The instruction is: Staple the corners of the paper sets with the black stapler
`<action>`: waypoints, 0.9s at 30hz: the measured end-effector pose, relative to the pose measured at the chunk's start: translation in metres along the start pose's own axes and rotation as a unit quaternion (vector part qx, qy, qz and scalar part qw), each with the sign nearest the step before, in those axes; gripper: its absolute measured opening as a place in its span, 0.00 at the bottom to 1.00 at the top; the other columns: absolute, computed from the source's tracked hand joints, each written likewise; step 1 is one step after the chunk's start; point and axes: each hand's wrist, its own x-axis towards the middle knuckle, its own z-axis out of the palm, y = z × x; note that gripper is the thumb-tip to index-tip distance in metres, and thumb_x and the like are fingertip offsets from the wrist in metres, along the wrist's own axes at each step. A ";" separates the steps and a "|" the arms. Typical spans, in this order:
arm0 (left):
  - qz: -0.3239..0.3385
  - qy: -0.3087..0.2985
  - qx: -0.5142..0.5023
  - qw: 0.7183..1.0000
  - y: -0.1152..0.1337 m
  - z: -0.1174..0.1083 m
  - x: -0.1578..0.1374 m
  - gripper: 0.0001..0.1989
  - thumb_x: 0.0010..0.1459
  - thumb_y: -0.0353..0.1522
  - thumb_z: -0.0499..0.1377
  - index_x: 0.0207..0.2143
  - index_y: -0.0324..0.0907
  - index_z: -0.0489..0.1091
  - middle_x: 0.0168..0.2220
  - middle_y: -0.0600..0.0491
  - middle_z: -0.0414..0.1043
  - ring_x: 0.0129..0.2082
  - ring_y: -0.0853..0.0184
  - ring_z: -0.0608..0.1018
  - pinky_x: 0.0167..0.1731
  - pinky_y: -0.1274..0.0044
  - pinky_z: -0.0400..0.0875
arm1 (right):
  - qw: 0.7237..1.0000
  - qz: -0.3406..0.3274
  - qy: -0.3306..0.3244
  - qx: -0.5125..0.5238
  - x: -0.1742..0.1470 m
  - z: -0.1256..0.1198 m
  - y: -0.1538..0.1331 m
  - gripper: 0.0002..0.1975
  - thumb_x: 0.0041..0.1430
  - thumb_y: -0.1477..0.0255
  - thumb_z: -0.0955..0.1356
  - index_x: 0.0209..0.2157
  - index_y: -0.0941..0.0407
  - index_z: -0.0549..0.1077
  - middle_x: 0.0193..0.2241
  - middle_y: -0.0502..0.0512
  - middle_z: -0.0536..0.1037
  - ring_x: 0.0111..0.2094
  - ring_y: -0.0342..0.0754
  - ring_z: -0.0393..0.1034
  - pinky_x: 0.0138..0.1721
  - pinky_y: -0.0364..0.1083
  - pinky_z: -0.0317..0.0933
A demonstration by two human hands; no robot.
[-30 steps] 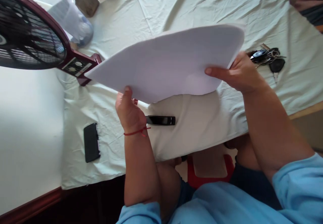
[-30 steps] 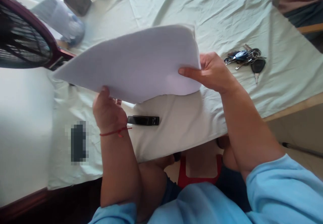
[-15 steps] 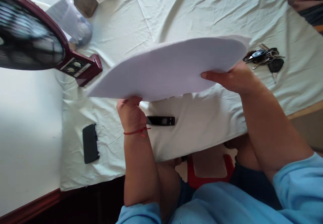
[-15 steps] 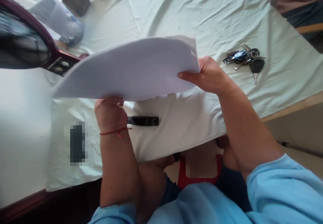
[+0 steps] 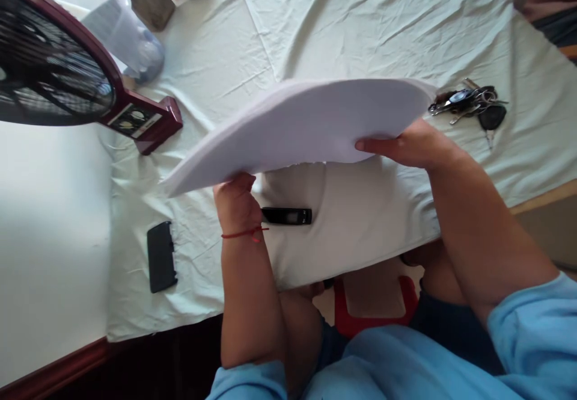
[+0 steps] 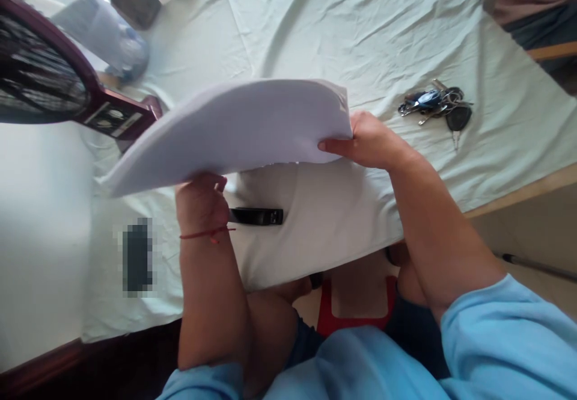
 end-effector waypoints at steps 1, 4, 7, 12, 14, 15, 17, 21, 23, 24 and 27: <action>-0.006 0.035 -0.015 0.999 0.002 0.004 -0.002 0.21 0.42 0.34 0.71 0.25 0.47 0.58 0.31 0.57 0.65 0.39 0.64 0.71 0.42 0.72 0.72 | 1.000 0.005 0.008 -0.002 0.000 0.000 0.001 0.25 0.44 0.63 0.93 0.39 0.49 0.85 0.43 0.51 0.88 0.62 0.65 0.82 0.70 0.62 0.83; -0.030 0.066 -0.058 0.996 0.012 0.015 -0.010 0.20 0.39 0.35 0.74 0.30 0.47 0.66 0.35 0.57 0.73 0.39 0.64 0.75 0.41 0.73 0.73 | 0.999 0.013 0.040 0.016 -0.001 0.001 0.002 0.20 0.51 0.60 0.91 0.37 0.50 0.84 0.40 0.51 0.87 0.60 0.63 0.83 0.67 0.62 0.84; -0.039 -0.003 -0.087 0.995 0.024 0.020 -0.018 0.22 0.43 0.38 0.79 0.33 0.48 0.69 0.40 0.54 0.79 0.45 0.62 0.81 0.44 0.74 0.77 | 0.994 0.003 0.065 0.084 -0.001 0.006 -0.002 0.18 0.53 0.60 0.89 0.38 0.50 0.86 0.41 0.49 0.88 0.55 0.59 0.85 0.65 0.61 0.84; -0.023 -0.098 -0.120 0.988 0.039 0.025 -0.031 0.31 0.49 0.55 0.85 0.39 0.48 0.76 0.46 0.48 0.83 0.50 0.56 0.86 0.38 0.74 0.80 | 0.976 0.011 0.091 0.199 0.003 0.010 -0.007 0.21 0.47 0.67 0.90 0.41 0.51 0.86 0.45 0.50 0.92 0.52 0.56 0.87 0.67 0.59 0.82; -0.034 -0.087 -0.103 0.990 0.041 0.025 -0.033 0.31 0.50 0.57 0.85 0.40 0.48 0.78 0.41 0.50 0.82 0.39 0.61 0.83 0.28 0.77 0.73 | 0.972 0.022 0.098 0.214 0.005 0.010 -0.009 0.24 0.45 0.68 0.91 0.42 0.52 0.85 0.47 0.53 0.93 0.54 0.57 0.87 0.70 0.58 0.80; -0.041 -0.080 -0.096 0.991 0.041 0.025 -0.034 0.31 0.52 0.57 0.85 0.39 0.48 0.78 0.38 0.51 0.80 0.34 0.64 0.80 0.23 0.78 0.68 | 0.971 0.027 0.100 0.218 0.005 0.009 -0.009 0.25 0.44 0.69 0.92 0.42 0.52 0.85 0.48 0.54 0.93 0.55 0.57 0.87 0.71 0.58 0.80; -0.054 -0.070 -0.093 0.992 0.041 0.025 -0.034 0.29 0.55 0.56 0.84 0.37 0.47 0.78 0.33 0.53 0.76 0.26 0.68 0.72 0.18 0.78 0.60 | 0.969 0.032 0.101 0.222 0.006 0.008 -0.009 0.26 0.43 0.70 0.91 0.43 0.52 0.86 0.50 0.54 0.93 0.57 0.58 0.87 0.70 0.57 0.80; -0.067 -0.058 -0.079 0.993 0.043 0.025 -0.035 0.29 0.57 0.55 0.84 0.33 0.46 0.76 0.29 0.55 0.72 0.22 0.71 0.67 0.15 0.78 0.55 | 0.967 0.046 0.110 0.224 0.007 0.005 -0.008 0.26 0.41 0.72 0.91 0.42 0.54 0.87 0.52 0.56 0.93 0.57 0.59 0.86 0.67 0.57 0.82; -0.065 -0.053 -0.065 0.994 0.044 0.025 -0.036 0.29 0.56 0.55 0.85 0.33 0.46 0.77 0.29 0.55 0.73 0.23 0.71 0.68 0.16 0.79 0.57 | 0.968 0.055 0.114 0.217 0.008 0.004 -0.007 0.27 0.40 0.69 0.92 0.41 0.54 0.86 0.49 0.57 0.93 0.54 0.59 0.87 0.66 0.58 0.82; -0.061 -0.051 -0.060 0.995 0.045 0.025 -0.037 0.29 0.55 0.55 0.86 0.33 0.46 0.77 0.30 0.55 0.74 0.24 0.71 0.69 0.17 0.79 0.58 | 0.968 0.058 0.116 0.213 0.008 0.004 -0.006 0.28 0.40 0.68 0.93 0.41 0.54 0.86 0.47 0.57 0.93 0.52 0.58 0.87 0.65 0.58 0.82; -0.033 -0.060 -0.058 0.996 0.047 0.025 -0.039 0.29 0.55 0.56 0.86 0.32 0.47 0.78 0.30 0.55 0.71 0.24 0.71 0.68 0.18 0.79 0.60 | 0.968 0.054 0.121 0.215 0.009 0.003 -0.006 0.29 0.39 0.67 0.94 0.41 0.54 0.86 0.45 0.57 0.93 0.50 0.57 0.87 0.63 0.57 0.83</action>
